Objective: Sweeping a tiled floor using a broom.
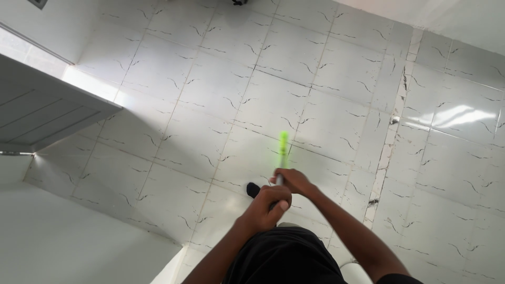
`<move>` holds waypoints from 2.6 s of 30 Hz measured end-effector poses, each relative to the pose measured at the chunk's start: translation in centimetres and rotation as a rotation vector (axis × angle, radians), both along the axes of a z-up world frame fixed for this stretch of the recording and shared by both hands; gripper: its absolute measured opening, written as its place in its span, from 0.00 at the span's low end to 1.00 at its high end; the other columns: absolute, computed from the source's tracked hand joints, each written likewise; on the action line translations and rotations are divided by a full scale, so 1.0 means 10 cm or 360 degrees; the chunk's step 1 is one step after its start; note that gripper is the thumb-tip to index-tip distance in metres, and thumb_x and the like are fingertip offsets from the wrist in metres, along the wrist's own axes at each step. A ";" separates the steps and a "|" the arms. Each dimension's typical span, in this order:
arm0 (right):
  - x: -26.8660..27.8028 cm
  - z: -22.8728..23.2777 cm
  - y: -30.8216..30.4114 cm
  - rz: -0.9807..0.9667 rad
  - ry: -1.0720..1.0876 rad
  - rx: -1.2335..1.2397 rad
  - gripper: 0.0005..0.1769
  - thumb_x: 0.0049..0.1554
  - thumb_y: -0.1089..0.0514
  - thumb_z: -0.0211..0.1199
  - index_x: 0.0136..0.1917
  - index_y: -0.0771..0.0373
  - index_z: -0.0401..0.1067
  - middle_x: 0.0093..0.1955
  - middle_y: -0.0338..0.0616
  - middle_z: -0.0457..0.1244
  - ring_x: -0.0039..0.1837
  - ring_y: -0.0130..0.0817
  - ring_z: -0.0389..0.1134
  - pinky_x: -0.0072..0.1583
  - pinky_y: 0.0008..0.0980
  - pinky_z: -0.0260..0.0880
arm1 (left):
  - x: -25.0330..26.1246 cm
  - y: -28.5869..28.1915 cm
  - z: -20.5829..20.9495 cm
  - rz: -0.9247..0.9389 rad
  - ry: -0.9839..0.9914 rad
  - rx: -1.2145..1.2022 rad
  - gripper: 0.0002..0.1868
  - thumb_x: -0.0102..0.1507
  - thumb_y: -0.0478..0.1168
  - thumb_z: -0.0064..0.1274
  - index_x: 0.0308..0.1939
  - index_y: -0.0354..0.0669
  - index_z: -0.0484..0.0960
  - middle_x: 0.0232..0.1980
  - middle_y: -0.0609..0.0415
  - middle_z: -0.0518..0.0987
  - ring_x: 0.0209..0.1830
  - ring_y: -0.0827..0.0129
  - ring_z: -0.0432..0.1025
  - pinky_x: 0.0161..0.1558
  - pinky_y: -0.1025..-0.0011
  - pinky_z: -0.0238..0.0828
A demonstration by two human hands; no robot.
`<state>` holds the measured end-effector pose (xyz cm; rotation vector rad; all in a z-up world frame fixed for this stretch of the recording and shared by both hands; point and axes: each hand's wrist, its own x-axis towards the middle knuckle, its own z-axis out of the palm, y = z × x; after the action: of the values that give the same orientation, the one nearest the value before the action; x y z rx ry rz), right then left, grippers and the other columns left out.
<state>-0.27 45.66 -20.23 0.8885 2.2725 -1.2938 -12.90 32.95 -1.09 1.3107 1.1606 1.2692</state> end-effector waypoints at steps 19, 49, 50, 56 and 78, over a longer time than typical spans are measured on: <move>-0.74 -1.22 -0.05 -0.0449 0.0909 -0.0215 0.16 0.64 0.49 0.57 0.42 0.62 0.71 0.32 0.38 0.64 0.33 0.30 0.65 0.37 0.35 0.66 | 0.09 0.45 -0.60 0.0192 0.0534 -0.0060 0.14 0.63 0.37 0.46 0.22 0.36 0.72 0.23 0.43 0.72 0.28 0.47 0.71 0.36 0.54 0.67; -0.69 -1.90 0.35 -0.0601 0.1429 0.0171 0.17 0.65 0.48 0.58 0.55 0.65 0.66 0.41 0.47 0.66 0.39 0.31 0.66 0.39 0.36 0.66 | -0.12 0.96 -1.08 0.0136 0.0357 0.0212 0.21 0.69 0.46 0.35 0.24 0.39 0.65 0.23 0.44 0.68 0.24 0.51 0.67 0.32 0.56 0.65; -0.78 -1.82 0.34 -0.0652 0.1504 0.0193 0.17 0.65 0.48 0.59 0.55 0.64 0.66 0.39 0.46 0.65 0.38 0.31 0.66 0.38 0.37 0.66 | -0.10 0.96 -1.06 0.0071 0.0444 0.0197 0.19 0.68 0.44 0.38 0.25 0.38 0.66 0.23 0.43 0.68 0.26 0.48 0.68 0.34 0.55 0.67; -0.97 -1.38 0.74 -0.0403 0.0704 -0.0350 0.15 0.69 0.47 0.57 0.49 0.61 0.70 0.31 0.42 0.61 0.33 0.31 0.59 0.40 0.35 0.63 | 0.09 1.31 -0.79 -0.0119 0.0518 0.0168 0.16 0.65 0.45 0.47 0.35 0.35 0.81 0.31 0.43 0.79 0.33 0.46 0.76 0.40 0.57 0.73; 0.12 -1.35 2.78 0.0106 0.0181 0.0490 0.09 0.52 0.49 0.68 0.43 0.54 0.75 0.37 0.42 0.70 0.44 0.46 0.72 0.43 0.45 0.69 | -0.07 2.62 -1.40 0.0285 0.0029 0.0228 0.40 0.69 0.69 0.21 0.20 0.38 0.61 0.19 0.52 0.61 0.19 0.63 0.56 0.24 0.64 0.49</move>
<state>0.96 73.44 -33.77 0.8462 2.6154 -1.0051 -13.64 59.11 -15.12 1.3475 1.2411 1.4964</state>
